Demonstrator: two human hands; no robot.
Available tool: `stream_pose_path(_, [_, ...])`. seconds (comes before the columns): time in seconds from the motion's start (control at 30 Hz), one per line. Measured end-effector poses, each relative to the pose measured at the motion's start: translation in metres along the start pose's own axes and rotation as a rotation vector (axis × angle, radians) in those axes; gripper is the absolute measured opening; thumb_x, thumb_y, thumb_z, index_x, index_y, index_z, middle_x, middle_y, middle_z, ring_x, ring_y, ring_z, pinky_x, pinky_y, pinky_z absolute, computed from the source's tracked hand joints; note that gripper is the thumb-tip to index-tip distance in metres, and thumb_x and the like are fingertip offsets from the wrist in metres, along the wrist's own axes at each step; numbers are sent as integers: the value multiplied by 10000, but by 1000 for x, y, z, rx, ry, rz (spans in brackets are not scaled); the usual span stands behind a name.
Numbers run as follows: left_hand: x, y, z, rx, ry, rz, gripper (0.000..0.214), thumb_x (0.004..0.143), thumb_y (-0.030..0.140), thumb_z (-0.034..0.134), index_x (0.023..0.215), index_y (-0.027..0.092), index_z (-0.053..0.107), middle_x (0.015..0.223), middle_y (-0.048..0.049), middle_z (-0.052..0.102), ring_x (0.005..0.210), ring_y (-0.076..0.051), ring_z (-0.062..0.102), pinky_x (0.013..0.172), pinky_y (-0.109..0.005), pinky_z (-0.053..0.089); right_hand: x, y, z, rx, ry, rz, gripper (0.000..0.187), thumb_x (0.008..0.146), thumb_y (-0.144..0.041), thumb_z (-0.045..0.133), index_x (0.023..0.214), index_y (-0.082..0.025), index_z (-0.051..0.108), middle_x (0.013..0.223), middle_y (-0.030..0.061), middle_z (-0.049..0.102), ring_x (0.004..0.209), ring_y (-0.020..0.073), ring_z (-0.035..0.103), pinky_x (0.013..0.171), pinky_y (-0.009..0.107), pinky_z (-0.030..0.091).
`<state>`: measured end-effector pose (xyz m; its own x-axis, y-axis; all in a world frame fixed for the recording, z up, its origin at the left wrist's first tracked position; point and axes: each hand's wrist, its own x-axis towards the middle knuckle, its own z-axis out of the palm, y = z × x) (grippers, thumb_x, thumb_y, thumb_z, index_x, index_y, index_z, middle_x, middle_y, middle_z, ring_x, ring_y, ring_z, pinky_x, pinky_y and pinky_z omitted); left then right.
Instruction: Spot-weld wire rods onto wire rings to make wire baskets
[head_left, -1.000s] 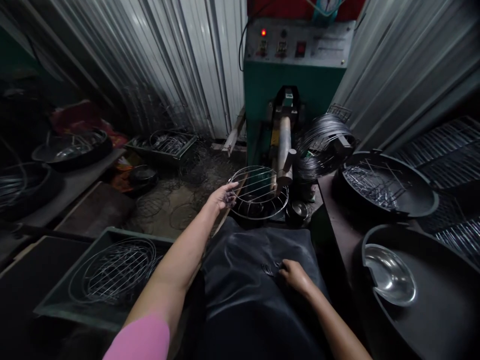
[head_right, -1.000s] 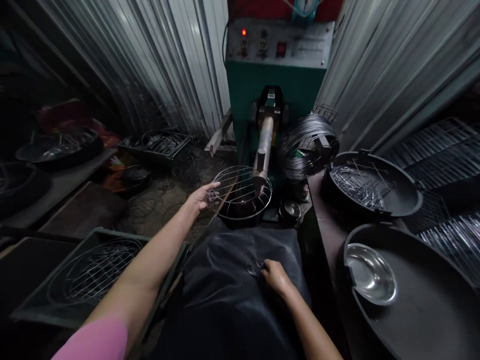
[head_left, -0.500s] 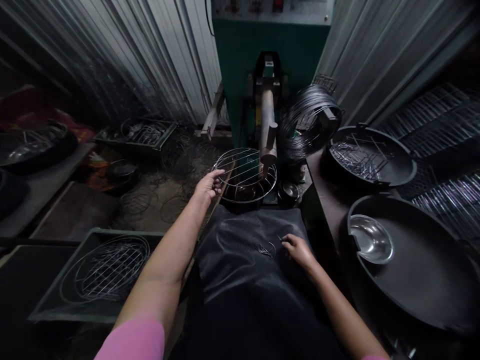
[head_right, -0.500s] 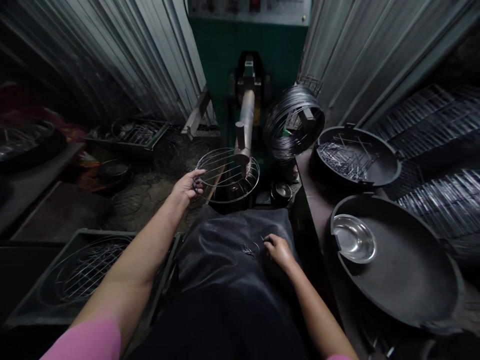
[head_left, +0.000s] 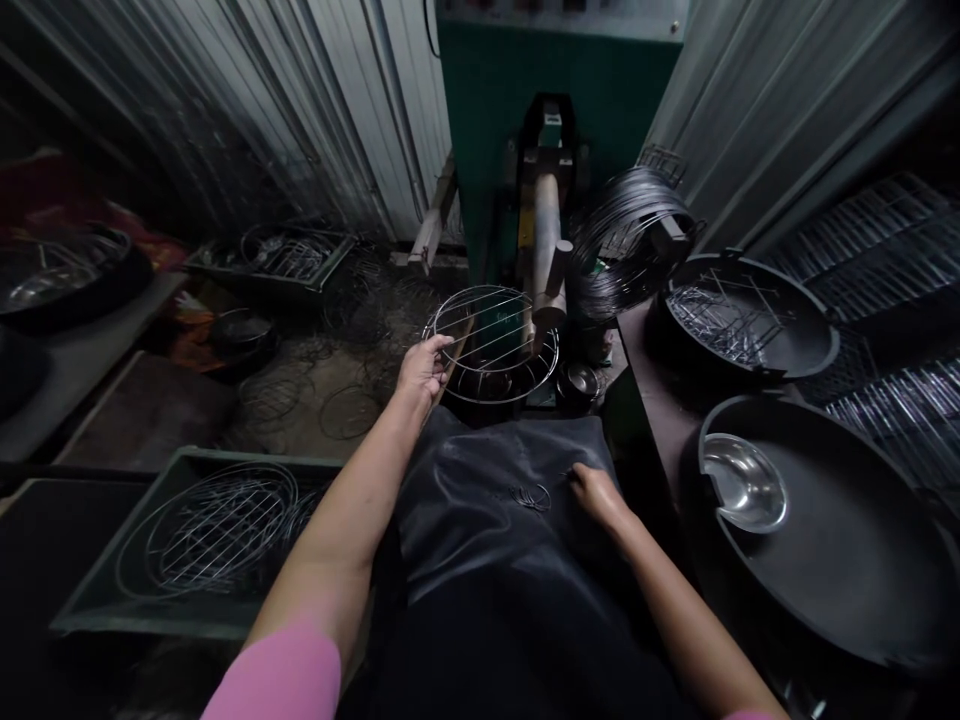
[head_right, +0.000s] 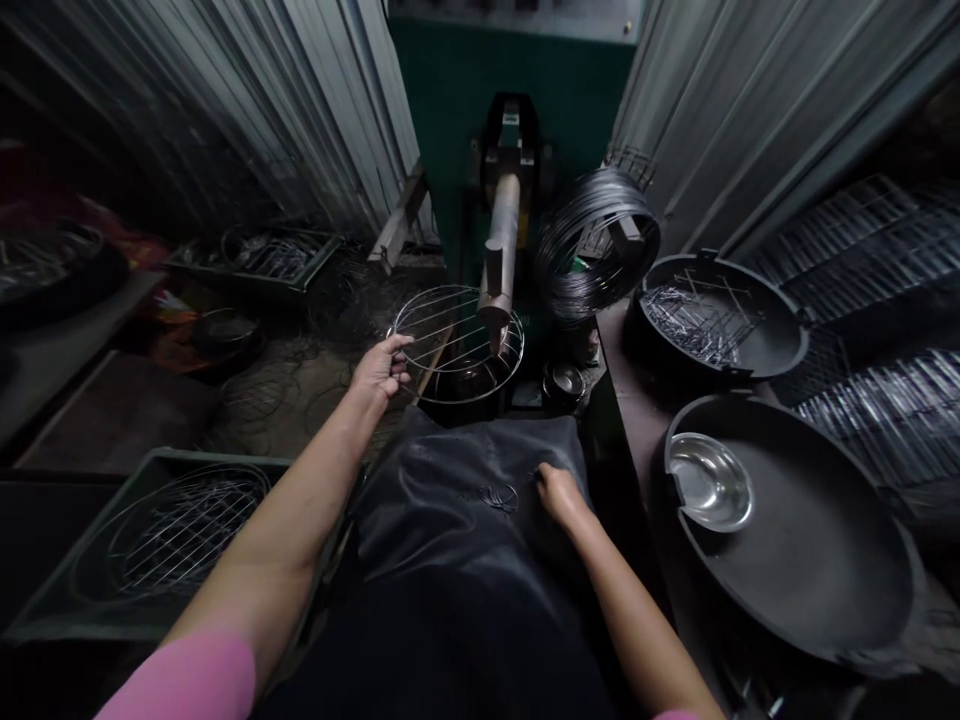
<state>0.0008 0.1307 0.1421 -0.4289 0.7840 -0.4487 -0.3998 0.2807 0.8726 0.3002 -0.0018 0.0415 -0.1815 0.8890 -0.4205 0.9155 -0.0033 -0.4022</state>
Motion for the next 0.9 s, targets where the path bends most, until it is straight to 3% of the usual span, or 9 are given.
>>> stream_pose_path(0.1, [-3,1,3,-16,6,41,308,492,254,680,631,179,415,474,99,342,346,-19,224,328,-165,177,-1,4,1,110,26,-11,194,810,-98,484,974,-163,565,873,48,656,661,140,616,598,215,412])
stream_pose_path(0.23, [-8,1,2,-32,5,49,319,482,232,689,646,178,421,477,105,338,349,-16,219,334,-164,163,2,4,4,597,1,98,188,799,-216,449,960,-163,532,604,-32,568,407,118,505,394,207,340])
stream_pose_path(0.33, [-11,-1,-2,-38,5,58,322,479,232,694,643,177,421,480,105,336,350,-16,230,339,-162,152,1,4,3,815,72,70,201,717,-265,487,891,-174,529,483,-79,465,369,107,439,377,196,298])
stream_pose_path(0.47, [-15,-2,-2,-47,-1,59,315,483,223,690,640,182,420,472,107,330,344,-17,221,338,-164,149,-3,-1,0,914,145,-10,169,637,-308,522,756,-198,475,490,-86,439,391,92,408,398,196,306])
stream_pose_path(0.6, [-16,-2,3,-46,-16,56,285,509,212,680,636,183,427,463,100,351,334,-21,228,345,-168,132,2,-12,-9,923,176,-75,228,667,-384,548,788,-206,475,518,-77,448,417,104,417,403,206,324])
stream_pose_path(0.7, [-17,-2,5,-55,-10,54,264,525,206,676,623,183,431,446,96,349,332,-27,237,350,-172,121,8,-12,-13,785,244,-127,281,694,-448,550,826,-200,531,598,-24,548,505,147,511,470,242,399])
stream_pose_path(0.8, [-22,-5,6,-87,-2,46,227,529,205,683,622,170,478,448,77,397,346,-37,290,358,-176,150,13,1,-5,572,293,-131,340,640,-515,537,774,-206,580,745,55,647,710,241,614,639,329,474])
stream_pose_path(0.9, [-24,-11,10,-150,-19,38,251,495,204,733,678,154,569,493,46,487,414,-63,406,402,-183,263,19,24,10,400,224,-133,379,591,-562,496,758,-242,611,823,85,686,840,330,635,753,426,481])
